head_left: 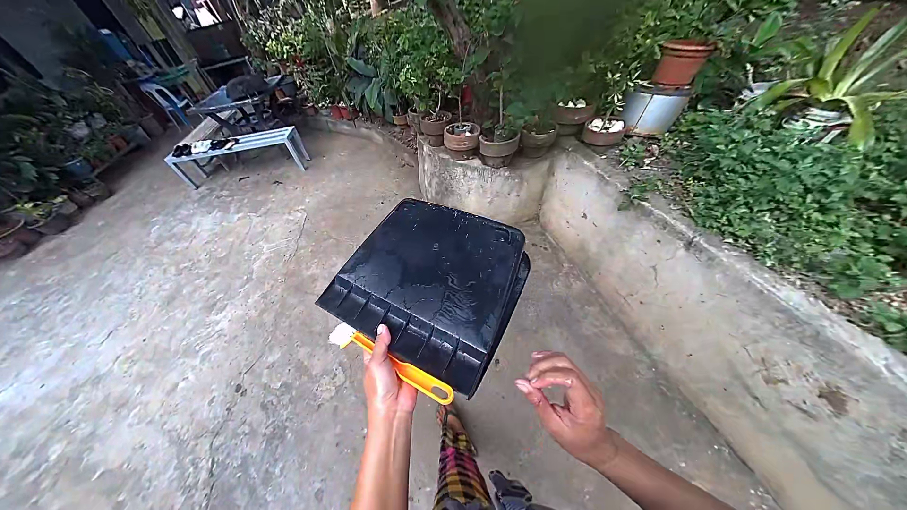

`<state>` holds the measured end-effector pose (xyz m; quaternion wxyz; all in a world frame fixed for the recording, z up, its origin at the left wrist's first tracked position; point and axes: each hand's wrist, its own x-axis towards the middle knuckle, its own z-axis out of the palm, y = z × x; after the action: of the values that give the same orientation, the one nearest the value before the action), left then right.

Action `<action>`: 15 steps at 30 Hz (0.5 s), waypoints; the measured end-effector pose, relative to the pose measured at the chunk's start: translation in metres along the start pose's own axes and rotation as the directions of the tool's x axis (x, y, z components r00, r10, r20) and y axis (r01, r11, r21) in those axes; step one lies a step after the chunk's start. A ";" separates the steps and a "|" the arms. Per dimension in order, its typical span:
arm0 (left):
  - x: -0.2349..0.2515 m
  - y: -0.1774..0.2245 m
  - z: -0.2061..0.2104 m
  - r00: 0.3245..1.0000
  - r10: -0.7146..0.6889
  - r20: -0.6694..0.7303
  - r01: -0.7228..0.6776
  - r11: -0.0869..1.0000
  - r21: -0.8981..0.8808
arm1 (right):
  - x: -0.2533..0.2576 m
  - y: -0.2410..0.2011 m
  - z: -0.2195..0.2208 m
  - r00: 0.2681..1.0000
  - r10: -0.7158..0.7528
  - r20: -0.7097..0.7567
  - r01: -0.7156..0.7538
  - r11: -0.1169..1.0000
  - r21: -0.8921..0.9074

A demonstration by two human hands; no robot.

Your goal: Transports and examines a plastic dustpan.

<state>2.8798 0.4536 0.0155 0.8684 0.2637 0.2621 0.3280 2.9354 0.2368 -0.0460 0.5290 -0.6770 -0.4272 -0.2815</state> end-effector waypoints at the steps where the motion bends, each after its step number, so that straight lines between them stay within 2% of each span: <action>1: 0.016 -0.002 0.006 1.000 0.012 0.011 -0.012 1.000 0.009 | 0.016 0.013 0.008 1.000 0.011 -0.002 -0.011 1.000 -0.026; 4: 0.062 -0.005 0.027 0.999 0.042 0.028 -0.043 0.999 0.030 | 0.063 0.049 0.037 0.998 0.052 0.028 -0.048 0.992 -0.116; 7: 0.104 0.002 0.048 0.998 0.053 0.020 -0.053 0.998 0.018 | 0.094 0.077 0.070 0.978 0.207 0.028 -0.202 0.970 -0.136; 11: 0.155 0.013 0.066 0.997 0.073 0.015 -0.074 0.997 0.021 | 0.119 0.097 0.113 0.849 0.517 0.114 -0.526 0.847 0.074; 13: 0.172 0.016 0.071 0.997 0.073 0.005 -0.073 0.996 0.060 | 0.134 0.103 0.130 0.776 0.607 0.172 -0.630 0.755 0.182; 15: 0.187 0.021 0.076 0.998 0.057 -0.016 -0.055 0.995 0.084 | 0.148 0.110 0.145 0.740 0.648 0.181 -0.672 0.701 0.240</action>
<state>3.0393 0.5780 0.0309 0.8448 0.3039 0.2759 0.3433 3.0921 0.4091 -0.0165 0.6694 -0.7111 -0.2142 0.0207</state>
